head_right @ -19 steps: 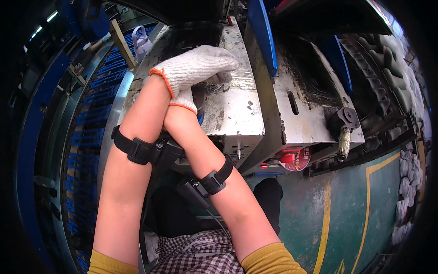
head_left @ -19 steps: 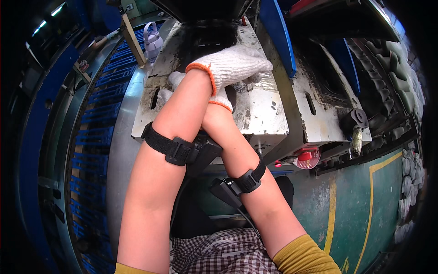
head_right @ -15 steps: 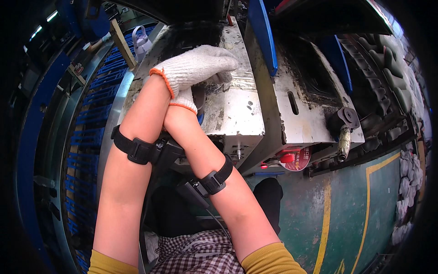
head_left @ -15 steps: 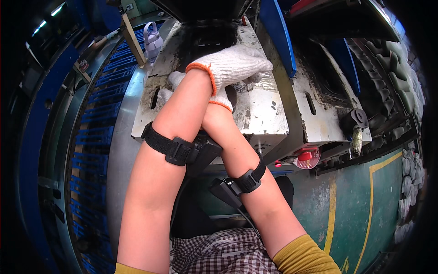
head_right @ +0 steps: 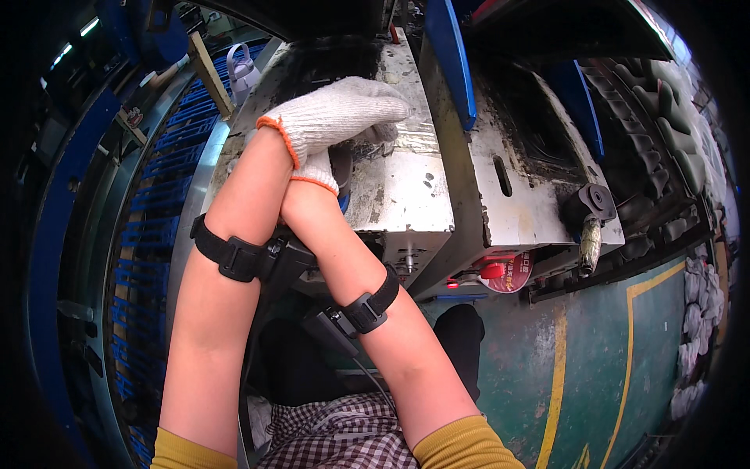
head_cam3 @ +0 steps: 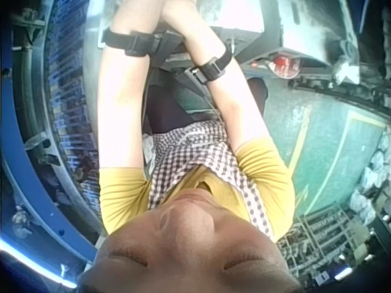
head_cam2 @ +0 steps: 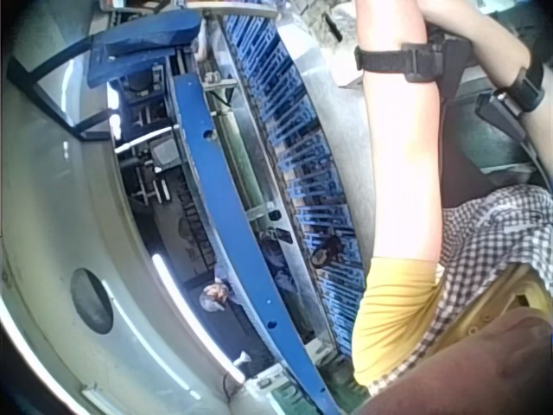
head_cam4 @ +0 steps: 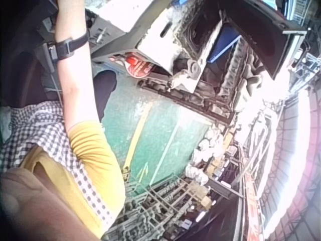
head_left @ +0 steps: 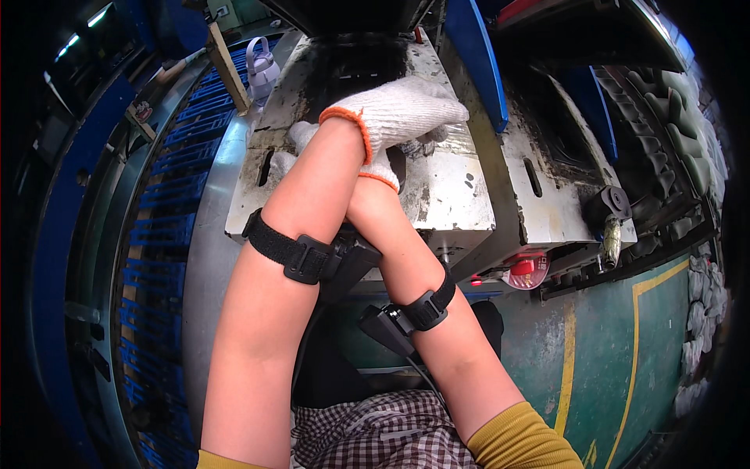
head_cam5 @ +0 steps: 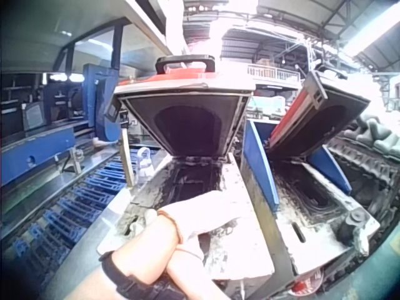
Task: Operate shoe-lasting and heat-pressing machinery to shape shoes.
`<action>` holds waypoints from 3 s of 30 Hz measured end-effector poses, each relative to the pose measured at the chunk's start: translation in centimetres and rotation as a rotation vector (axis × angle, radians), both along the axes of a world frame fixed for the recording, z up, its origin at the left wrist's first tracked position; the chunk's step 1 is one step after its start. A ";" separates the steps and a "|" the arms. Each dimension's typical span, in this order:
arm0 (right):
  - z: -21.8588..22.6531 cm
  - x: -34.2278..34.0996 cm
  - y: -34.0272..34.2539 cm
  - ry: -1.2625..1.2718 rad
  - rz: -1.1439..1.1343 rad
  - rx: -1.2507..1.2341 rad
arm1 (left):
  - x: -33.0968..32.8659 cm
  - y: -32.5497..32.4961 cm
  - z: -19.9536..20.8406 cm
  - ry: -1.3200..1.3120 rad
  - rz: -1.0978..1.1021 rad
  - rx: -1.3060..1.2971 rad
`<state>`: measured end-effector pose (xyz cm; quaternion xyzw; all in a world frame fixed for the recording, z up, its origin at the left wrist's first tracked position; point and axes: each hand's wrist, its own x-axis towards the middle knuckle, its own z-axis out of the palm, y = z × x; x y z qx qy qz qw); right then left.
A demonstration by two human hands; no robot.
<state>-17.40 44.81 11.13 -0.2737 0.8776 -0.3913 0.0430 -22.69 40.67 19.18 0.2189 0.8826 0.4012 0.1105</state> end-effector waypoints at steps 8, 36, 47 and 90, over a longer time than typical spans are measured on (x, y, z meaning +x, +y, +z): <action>-0.5 0.0 0.6 0.069 0.030 -0.050 | 0.1 0.3 0.1 -0.010 0.006 -0.016; -0.4 -0.3 0.3 0.081 0.034 0.040 | -0.2 0.2 -0.4 0.029 -0.008 0.028; 0.3 -0.1 0.5 0.042 0.062 0.069 | -0.6 -0.1 -1.0 0.120 -0.033 0.022; -6.8 -4.0 -3.8 0.297 -0.025 -0.073 | -0.4 -0.1 -0.9 0.158 -0.052 -0.031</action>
